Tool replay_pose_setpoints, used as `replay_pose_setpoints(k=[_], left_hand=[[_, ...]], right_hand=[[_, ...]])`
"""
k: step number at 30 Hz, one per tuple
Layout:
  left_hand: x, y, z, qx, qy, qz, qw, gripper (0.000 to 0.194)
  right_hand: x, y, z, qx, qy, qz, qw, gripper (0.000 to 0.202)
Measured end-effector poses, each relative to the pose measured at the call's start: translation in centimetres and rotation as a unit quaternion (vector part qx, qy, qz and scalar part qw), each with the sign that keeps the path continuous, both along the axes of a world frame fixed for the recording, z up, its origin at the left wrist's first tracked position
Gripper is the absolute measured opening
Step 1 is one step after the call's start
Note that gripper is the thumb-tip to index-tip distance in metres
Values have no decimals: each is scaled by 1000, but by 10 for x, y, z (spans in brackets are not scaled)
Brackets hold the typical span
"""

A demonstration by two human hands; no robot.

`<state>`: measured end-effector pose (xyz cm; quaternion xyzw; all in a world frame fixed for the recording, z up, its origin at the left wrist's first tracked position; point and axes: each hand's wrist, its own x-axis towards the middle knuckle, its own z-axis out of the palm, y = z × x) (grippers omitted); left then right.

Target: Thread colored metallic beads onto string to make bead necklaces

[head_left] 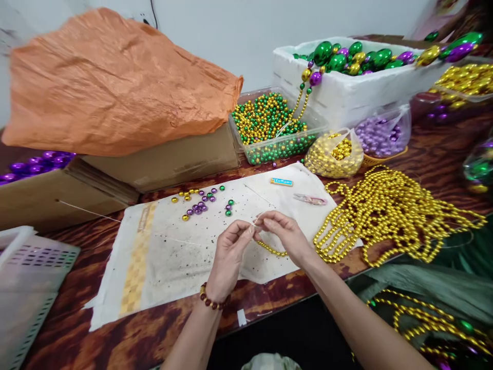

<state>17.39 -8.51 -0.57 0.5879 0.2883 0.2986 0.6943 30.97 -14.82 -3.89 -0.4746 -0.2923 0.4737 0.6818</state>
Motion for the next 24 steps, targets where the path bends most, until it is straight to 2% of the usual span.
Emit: replay_pose_setpoints(k=[4, 6, 8, 10, 12, 14, 16, 21, 24], left_hand=[[-11, 7, 10, 53, -1, 50, 997, 10], [-19, 11, 11, 86, 40, 65, 993, 11], [-27, 14, 11, 162, 124, 60, 977, 20], [-34, 15, 11, 262, 209, 10, 942, 27], [-40, 15, 14, 346, 260, -73, 899, 28], [-45, 14, 18, 384, 277, -143, 869, 26], [-50, 14, 23, 398, 283, -183, 853, 23], [-62, 19, 27, 454, 311, -221, 805, 18], [-68, 27, 25, 465, 318, -201, 801, 17]], right_hand=[[-17, -3, 0, 24, -95, 129, 987, 20], [-23, -5, 2, -1, -184, 137, 973, 18], [-27, -8, 7, -25, -302, 110, 947, 16], [-30, -11, 12, -34, -411, 79, 908, 16], [-33, -14, 15, -38, -483, 65, 873, 16], [-35, -17, 16, -44, -527, 65, 847, 17], [-34, -19, 16, -52, -564, 72, 821, 17], [-13, -26, 20, -58, -637, 111, 760, 20], [12, -33, 26, -82, -675, 119, 724, 20]])
